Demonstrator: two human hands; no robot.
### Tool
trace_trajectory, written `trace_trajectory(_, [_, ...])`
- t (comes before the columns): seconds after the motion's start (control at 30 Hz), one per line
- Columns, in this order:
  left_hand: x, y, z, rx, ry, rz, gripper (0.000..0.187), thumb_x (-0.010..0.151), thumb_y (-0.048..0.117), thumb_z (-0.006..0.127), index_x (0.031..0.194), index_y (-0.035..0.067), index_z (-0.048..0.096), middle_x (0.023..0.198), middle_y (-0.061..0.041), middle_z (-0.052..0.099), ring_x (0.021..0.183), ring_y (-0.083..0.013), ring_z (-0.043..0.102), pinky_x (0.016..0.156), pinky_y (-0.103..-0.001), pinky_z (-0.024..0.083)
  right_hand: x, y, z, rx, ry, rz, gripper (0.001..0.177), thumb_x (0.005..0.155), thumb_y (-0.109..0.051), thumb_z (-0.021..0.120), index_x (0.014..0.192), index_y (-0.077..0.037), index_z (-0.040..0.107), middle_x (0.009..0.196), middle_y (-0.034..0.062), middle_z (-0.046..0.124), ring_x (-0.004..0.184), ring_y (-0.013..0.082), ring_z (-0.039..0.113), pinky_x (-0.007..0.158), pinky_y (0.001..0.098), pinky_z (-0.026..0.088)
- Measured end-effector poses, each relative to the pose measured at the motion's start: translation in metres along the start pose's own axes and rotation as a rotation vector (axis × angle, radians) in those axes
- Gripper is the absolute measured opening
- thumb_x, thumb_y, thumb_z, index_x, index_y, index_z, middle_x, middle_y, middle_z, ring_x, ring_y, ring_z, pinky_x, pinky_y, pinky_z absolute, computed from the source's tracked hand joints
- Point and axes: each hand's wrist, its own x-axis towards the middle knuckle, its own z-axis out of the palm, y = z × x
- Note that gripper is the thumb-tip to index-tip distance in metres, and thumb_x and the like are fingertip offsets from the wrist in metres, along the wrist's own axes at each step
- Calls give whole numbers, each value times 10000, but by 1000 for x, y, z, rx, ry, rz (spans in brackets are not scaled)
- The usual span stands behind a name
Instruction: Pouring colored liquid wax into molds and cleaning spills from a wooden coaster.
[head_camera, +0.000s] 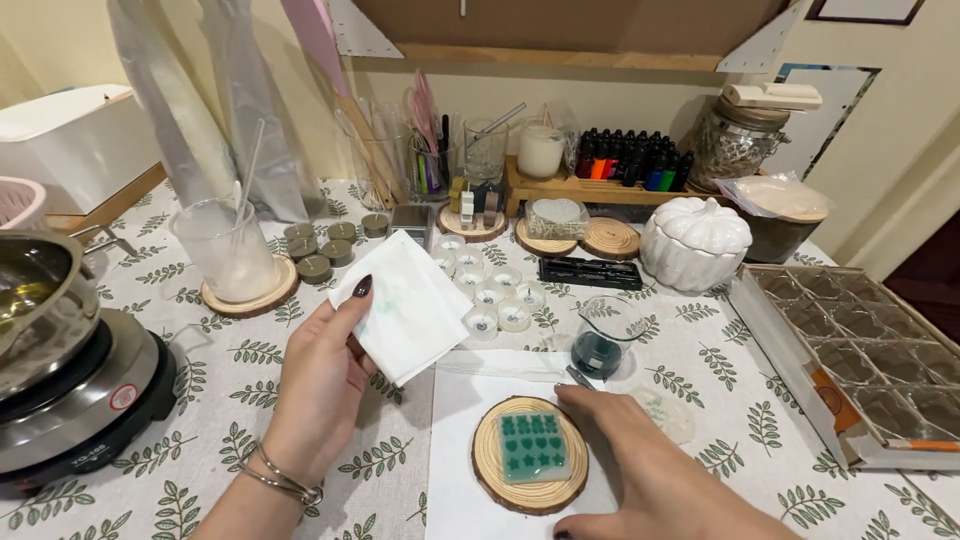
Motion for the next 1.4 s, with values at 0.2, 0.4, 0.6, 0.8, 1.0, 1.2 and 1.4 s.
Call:
trace_trajectory(0.2, [0,5,-4,-31,-3,16,206,994,192,533,1064,44,659,945,-23,731,802,-74,679,728,-250,564,11,4,8,-66,55,-104,1019,711,-338,918,1503,-21,360,1463,174,464,1384,278,406,1147,386,292])
trace_trajectory(0.4, [4,6,-10,-11,-5,47,183,1016,217,568,1050,54,646,891,-2,696,696,-40,599,556,-204,461,14,5,8,-99,62,-171,1013,704,-313,919,1501,-12,370,1443,174,488,1395,297,356,1142,414,281])
trace_trajectory(0.6, [5,10,-12,-69,10,34,207,993,215,556,1070,56,664,915,-4,716,703,-37,624,551,-197,473,16,1,8,-61,35,-106,1007,697,-309,913,1516,-71,377,1420,149,439,1391,281,374,1154,412,282])
trace_trajectory(0.8, [5,11,-11,-99,11,40,194,1000,214,570,1071,50,645,947,-7,714,750,-47,643,595,-203,493,19,5,12,-47,49,-49,997,683,-311,923,1497,-107,385,1449,140,416,1403,277,392,1163,418,257])
trace_trajectory(1.0, [5,12,-13,-96,-6,57,213,1003,222,567,1087,45,649,955,-11,715,754,-53,641,596,-208,494,18,1,13,-50,78,15,1014,658,-316,937,1497,-128,399,1475,120,434,1445,259,434,1169,417,264])
trace_trajectory(1.2, [5,13,-14,-119,-6,47,225,1008,224,562,1096,31,639,985,-37,718,789,-71,661,641,-215,523,22,6,16,21,93,-50,1018,647,-296,921,1486,-98,379,1497,135,483,1395,264,425,1155,414,277])
trace_trajectory(1.4, [-1,22,-7,-148,8,39,257,992,215,544,1128,14,630,1032,-59,729,861,-103,706,743,-242,590,26,0,23,34,92,-92,1003,651,-315,915,1488,-93,409,1459,138,462,1378,259,453,1155,398,304])
